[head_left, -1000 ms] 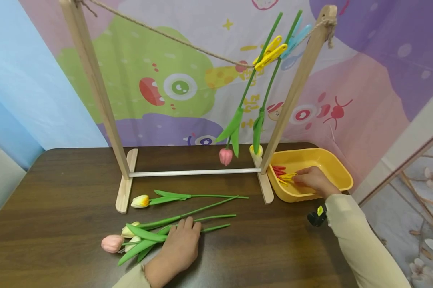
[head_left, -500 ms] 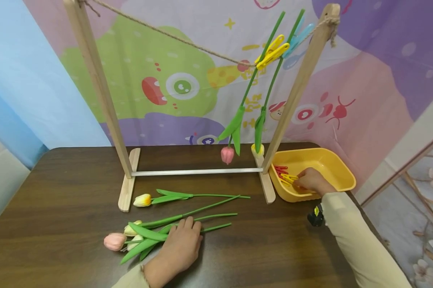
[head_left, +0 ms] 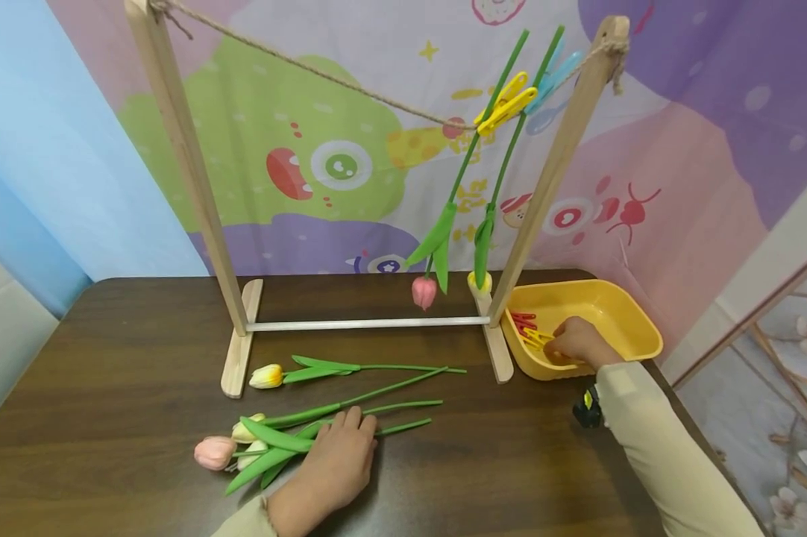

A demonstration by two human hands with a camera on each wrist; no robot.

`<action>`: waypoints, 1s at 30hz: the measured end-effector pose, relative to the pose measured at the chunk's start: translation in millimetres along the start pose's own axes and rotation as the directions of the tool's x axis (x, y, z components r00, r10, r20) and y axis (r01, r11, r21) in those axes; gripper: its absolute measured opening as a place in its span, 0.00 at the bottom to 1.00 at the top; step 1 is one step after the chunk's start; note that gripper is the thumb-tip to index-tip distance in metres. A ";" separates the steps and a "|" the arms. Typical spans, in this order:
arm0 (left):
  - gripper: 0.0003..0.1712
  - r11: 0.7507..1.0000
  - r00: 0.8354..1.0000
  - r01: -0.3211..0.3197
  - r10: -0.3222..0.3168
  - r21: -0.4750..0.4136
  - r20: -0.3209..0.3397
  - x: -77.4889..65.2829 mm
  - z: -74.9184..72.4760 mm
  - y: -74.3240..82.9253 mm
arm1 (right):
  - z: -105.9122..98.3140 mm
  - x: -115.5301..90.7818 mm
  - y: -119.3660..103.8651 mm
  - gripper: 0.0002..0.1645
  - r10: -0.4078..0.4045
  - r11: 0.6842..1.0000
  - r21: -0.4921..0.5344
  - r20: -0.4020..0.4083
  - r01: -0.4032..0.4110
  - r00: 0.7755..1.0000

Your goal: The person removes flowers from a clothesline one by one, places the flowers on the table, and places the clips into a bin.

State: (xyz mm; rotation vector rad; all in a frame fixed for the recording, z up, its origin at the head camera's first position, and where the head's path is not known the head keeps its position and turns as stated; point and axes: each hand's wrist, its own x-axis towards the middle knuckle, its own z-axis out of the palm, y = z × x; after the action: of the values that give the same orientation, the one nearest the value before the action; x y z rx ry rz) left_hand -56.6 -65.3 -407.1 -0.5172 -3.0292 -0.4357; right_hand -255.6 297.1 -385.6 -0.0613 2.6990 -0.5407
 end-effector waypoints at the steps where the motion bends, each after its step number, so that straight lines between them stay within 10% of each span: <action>1: 0.06 1.000 1.000 -0.002 0.002 -0.007 -0.001 0.1 -0.1 -0.3 | 0.1 -0.2 0.4 0.30 -0.002 1.000 -0.001 -0.007 0.002 1.000; 14: 0.08 0.982 0.998 -0.036 0.046 -0.187 0.046 5.4 -8.1 -8.3 | -12.8 -24.3 -28.3 0.23 -0.088 0.996 -0.017 -0.147 0.086 0.985; 22: 0.05 0.936 0.996 -0.093 0.082 -0.339 -0.046 12.4 -20.1 -8.5 | -17.3 -54.6 -58.9 0.23 -0.162 0.987 -0.014 -0.191 0.163 0.968; 30: 0.04 0.920 0.988 -0.037 -0.024 -0.391 -0.151 24.1 -34.9 -3.6 | -19.2 -79.3 -87.5 0.17 -0.256 0.963 0.002 -0.308 0.270 0.916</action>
State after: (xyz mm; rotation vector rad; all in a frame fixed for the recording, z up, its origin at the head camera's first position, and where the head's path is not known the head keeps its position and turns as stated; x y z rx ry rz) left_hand -80.9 -70.6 -372.5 -0.4813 -2.7934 -1.0455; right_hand -192.3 232.4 -307.3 -0.3633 2.9999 -0.7444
